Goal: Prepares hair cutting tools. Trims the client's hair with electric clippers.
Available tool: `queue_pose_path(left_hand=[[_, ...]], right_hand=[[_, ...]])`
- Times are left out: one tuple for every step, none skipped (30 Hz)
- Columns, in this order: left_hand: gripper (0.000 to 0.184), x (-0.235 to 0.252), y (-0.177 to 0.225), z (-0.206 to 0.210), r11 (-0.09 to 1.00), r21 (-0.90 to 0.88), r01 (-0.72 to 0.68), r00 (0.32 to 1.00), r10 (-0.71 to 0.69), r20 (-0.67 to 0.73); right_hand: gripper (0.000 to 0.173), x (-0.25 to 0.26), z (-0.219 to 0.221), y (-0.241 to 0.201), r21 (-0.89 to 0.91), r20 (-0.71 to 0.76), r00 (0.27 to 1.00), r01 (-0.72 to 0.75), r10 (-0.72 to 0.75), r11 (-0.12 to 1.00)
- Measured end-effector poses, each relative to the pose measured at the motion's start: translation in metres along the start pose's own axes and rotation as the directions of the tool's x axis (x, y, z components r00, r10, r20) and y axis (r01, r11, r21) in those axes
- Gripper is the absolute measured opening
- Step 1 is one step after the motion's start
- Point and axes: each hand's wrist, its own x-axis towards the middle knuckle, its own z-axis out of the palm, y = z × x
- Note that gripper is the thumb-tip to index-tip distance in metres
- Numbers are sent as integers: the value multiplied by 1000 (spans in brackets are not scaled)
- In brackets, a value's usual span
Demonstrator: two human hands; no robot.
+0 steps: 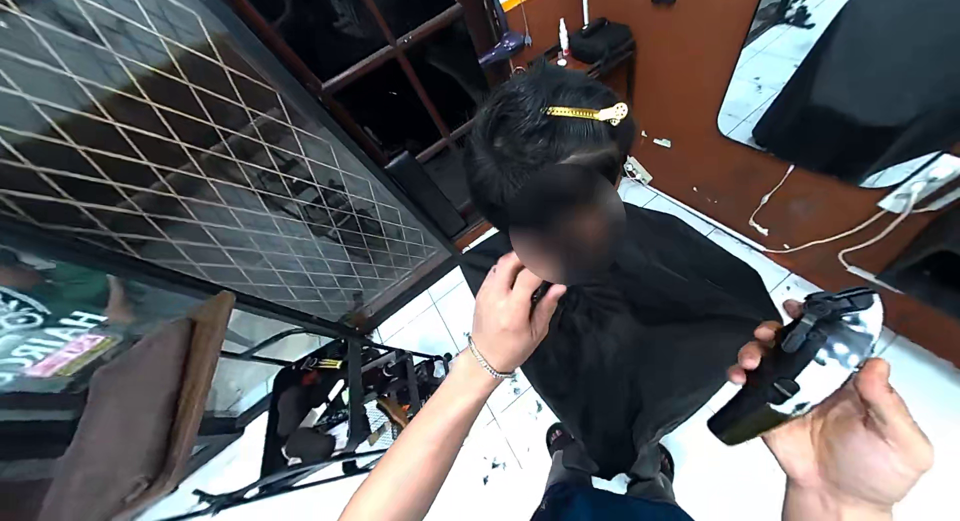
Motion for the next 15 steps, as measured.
queue_pose_path(left_hand=[[31,-12,-7,1,1000,16,22,997,-23,78],[31,-24,-16,-1,999,20,44,988,-47,144],[31,-36,-26,-6,997,9,80,976,-80,201],[31,-46,-38,-13,992,-7,127,962,-122,246],[32,-54,-52,-21,983,-29,183,946,-168,276],[32,-59,-68,-29,970,-56,235,930,-207,304],[31,-63,-85,-36,952,-107,287,911,-237,336],[30,-64,-101,-39,921,-179,346,892,-263,368],[27,-63,-115,-42,884,-248,397,876,-285,388],[25,-59,-125,-43,849,-298,436,866,-307,394],[21,-54,-130,-41,825,-327,460,861,-325,391],[20,-46,-133,-38,809,-341,479,855,-340,392],[23,-38,-133,-34,799,-351,488,851,-347,394],[27,-30,-133,-27,787,-371,493,851,-346,396],[32,-24,-133,-20,766,-397,505,846,-347,405]], right_hand=[[50,-1,4,6,-36,-19,999,28,-29,999],[49,-3,8,12,-69,-58,997,54,-58,996],[48,-4,12,21,-87,-103,991,73,-82,994],[47,-4,18,31,-99,-153,984,82,-97,992],[48,-4,24,44,-85,-182,977,93,-108,992],[49,-5,31,61,-69,-198,974,100,-112,993],[49,-7,39,80,-71,-189,976,97,-109,993],[47,-6,46,99,-98,-163,982,81,-96,992],[43,-4,52,119,-130,-121,990,56,-72,990],[38,0,59,138,-180,-71,997,26,-39,983],[32,6,67,155,-258,-38,999,16,-27,966],[32,13,73,168,-374,-9,999,43,-50,926],[35,21,79,178,-508,11,996,82,-88,857],[39,28,84,182,-634,13,993,96,-113,767],[42,34,88,184,-733,1,992,85,-124,675]])
